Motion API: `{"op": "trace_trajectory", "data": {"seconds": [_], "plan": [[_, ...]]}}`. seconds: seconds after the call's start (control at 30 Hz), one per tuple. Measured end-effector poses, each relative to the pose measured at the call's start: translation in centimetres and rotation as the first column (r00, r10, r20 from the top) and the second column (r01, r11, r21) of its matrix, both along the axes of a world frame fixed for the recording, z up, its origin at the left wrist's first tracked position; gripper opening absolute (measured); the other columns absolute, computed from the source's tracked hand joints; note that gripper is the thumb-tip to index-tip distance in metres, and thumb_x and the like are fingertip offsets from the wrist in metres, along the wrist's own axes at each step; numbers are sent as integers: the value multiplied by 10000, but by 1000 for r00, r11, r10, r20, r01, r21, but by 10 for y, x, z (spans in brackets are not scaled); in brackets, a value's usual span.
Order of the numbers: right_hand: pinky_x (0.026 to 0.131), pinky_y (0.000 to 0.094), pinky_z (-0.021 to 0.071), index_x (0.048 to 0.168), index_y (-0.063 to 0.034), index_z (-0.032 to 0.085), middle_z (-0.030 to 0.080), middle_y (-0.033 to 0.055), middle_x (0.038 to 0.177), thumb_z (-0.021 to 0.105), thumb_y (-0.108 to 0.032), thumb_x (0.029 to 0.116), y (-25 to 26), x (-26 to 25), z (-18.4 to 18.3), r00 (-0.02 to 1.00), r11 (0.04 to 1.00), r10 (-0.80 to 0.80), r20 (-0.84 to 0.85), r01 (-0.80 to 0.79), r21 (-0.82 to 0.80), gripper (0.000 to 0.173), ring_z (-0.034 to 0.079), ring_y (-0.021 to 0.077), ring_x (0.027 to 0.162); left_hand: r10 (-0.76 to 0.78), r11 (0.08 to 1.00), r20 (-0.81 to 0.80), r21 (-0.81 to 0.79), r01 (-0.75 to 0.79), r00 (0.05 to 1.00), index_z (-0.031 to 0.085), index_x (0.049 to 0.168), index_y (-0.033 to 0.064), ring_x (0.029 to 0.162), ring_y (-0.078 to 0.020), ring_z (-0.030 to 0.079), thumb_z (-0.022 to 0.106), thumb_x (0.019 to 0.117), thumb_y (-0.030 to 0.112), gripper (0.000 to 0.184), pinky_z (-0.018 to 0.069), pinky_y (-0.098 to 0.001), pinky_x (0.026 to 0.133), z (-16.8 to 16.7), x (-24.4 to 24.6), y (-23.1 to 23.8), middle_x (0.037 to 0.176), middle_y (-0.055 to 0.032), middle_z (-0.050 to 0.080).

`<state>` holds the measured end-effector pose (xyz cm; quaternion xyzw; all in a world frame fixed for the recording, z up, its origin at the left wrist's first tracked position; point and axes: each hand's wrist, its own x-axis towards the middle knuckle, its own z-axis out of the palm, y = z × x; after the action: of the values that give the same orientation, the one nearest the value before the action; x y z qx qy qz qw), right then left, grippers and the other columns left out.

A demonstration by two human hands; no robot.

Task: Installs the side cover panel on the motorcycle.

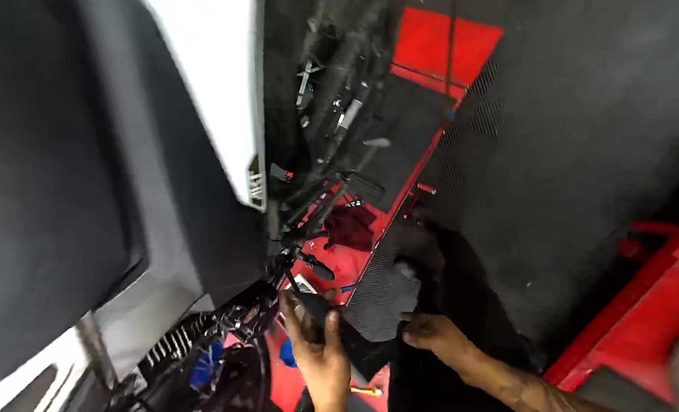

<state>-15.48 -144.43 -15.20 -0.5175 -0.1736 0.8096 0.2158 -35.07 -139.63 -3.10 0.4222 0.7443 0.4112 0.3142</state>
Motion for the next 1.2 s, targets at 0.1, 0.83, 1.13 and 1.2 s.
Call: {"op": "trace_trajectory", "data": {"seconds": [0.1,0.83,1.13,1.2], "plan": [[1124,446,476,1462,-159,553,550,77,1491,780,-435,886,28,-32,2,958,869,248,141,-284,404,678,541,199,1355,-358,926,-142,-184,331,923,548,1332,-76,997,-168,737,627,965,63,401,632,-353,897,-15,-16,10,1116,-89,755],[791,448,614,1618,-348,319,422,157,1444,498,-336,1074,208,-199,57,972,696,-225,-62,205,688,573,632,238,1040,456,890,108,-66,-452,883,530,1350,61,1032,-245,673,451,1087,213,314,589,-503,866,-79,-82,61,1146,-138,674],[838,390,581,1568,-346,419,500,127,1368,541,-470,1036,218,-186,73,942,676,-178,283,-92,731,560,553,258,1210,562,818,184,21,-575,806,548,1294,73,1038,-198,668,383,1109,266,314,587,-450,876,-79,-83,60,1133,-92,672],[767,374,588,1565,-378,423,521,125,1273,595,-475,1014,226,-182,77,944,675,-187,271,-77,734,585,602,228,1075,529,846,267,-87,-526,806,515,1364,107,1077,-211,663,359,1111,323,367,584,-479,894,-81,-93,56,1192,-93,670]]}}
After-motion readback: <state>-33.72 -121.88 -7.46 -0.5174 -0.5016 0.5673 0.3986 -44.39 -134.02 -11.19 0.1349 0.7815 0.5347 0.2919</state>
